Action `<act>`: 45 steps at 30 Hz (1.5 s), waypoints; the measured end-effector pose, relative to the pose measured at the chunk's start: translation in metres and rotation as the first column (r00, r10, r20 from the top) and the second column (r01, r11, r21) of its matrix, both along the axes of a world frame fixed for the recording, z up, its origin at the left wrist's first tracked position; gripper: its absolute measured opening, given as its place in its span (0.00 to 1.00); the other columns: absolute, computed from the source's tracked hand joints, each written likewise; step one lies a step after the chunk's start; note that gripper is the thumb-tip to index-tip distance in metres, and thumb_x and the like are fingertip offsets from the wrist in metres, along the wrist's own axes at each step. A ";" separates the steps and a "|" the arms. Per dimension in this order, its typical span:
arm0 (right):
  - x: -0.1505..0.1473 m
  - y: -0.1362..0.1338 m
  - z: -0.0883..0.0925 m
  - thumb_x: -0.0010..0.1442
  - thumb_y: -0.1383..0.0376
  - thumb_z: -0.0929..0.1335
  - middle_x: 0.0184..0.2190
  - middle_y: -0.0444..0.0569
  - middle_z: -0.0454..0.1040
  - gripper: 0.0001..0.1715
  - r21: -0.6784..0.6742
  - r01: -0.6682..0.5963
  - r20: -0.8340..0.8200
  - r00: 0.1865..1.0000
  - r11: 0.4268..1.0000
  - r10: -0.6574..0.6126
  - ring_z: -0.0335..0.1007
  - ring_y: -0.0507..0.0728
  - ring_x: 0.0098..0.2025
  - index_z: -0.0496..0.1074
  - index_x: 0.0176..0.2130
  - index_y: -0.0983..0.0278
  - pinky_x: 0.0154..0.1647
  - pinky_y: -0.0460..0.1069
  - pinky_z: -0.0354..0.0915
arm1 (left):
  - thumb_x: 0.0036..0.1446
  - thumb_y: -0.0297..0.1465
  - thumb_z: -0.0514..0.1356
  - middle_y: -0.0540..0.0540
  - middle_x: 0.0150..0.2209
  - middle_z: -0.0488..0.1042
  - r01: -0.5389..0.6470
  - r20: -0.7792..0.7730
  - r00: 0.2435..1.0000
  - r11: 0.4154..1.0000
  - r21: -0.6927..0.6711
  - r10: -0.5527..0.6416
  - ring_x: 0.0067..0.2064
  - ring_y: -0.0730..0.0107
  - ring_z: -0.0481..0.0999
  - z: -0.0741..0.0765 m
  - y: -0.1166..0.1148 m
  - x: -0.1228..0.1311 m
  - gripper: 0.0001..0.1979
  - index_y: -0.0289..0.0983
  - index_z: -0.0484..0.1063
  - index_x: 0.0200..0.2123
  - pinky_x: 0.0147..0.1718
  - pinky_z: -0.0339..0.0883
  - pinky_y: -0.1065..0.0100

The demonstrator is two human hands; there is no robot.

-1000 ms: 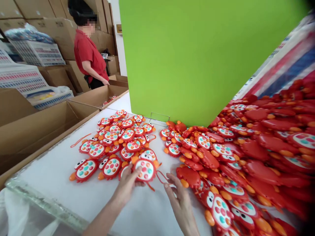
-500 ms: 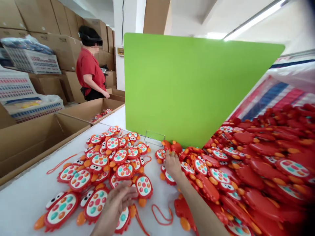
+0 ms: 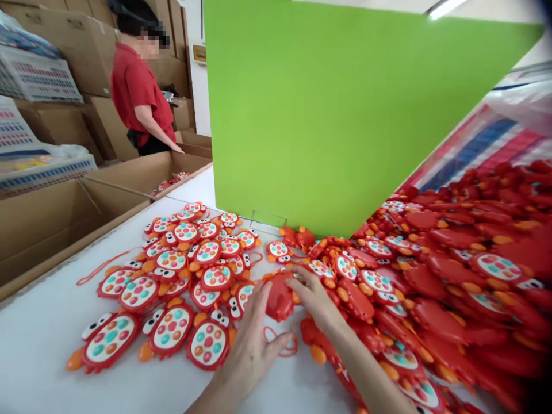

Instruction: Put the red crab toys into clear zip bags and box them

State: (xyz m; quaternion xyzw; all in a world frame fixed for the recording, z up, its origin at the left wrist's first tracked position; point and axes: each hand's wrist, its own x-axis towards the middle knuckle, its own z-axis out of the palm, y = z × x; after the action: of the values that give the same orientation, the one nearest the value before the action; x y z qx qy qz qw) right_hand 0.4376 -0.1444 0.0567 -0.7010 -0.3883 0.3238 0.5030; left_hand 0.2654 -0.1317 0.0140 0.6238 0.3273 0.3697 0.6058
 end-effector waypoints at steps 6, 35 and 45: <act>-0.041 -0.061 -0.025 0.55 0.46 0.65 0.38 0.55 0.77 0.28 0.109 0.154 -0.401 0.911 0.982 -0.098 0.74 0.58 0.35 0.75 0.43 0.64 0.34 0.51 0.69 | 0.49 0.40 0.65 0.39 0.40 0.76 0.030 0.103 0.994 0.828 -0.560 0.034 0.37 0.53 0.77 -0.013 -0.004 -0.018 0.27 0.36 0.67 0.51 0.29 0.73 0.58; -0.095 -0.137 -0.083 0.52 0.53 0.71 0.30 0.47 0.76 0.21 0.081 0.235 -0.501 0.850 0.968 -0.164 0.71 0.57 0.32 0.71 0.40 0.64 0.32 0.49 0.67 | 0.44 0.34 0.69 0.42 0.41 0.75 0.179 0.110 0.983 0.887 -0.427 -0.145 0.37 0.63 0.75 -0.017 -0.087 -0.033 0.29 0.35 0.63 0.49 0.28 0.71 0.71; -0.088 -0.135 -0.095 0.56 0.52 0.67 0.38 0.51 0.77 0.20 0.089 0.154 -0.004 0.988 0.984 -0.154 0.73 0.59 0.38 0.73 0.43 0.61 0.35 0.49 0.68 | 0.40 0.32 0.71 0.48 0.29 0.77 -0.223 0.163 0.925 0.836 -0.501 0.344 0.24 0.68 0.77 -0.012 -0.015 -0.044 0.25 0.35 0.67 0.42 0.20 0.69 0.72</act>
State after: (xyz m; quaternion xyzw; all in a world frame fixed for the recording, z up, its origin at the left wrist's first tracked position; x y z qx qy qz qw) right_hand 0.3500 -0.2794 -0.0388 -0.7062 -0.3477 0.2651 0.5569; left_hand 0.2212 -0.1469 0.0023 0.3502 0.4192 0.4389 0.7134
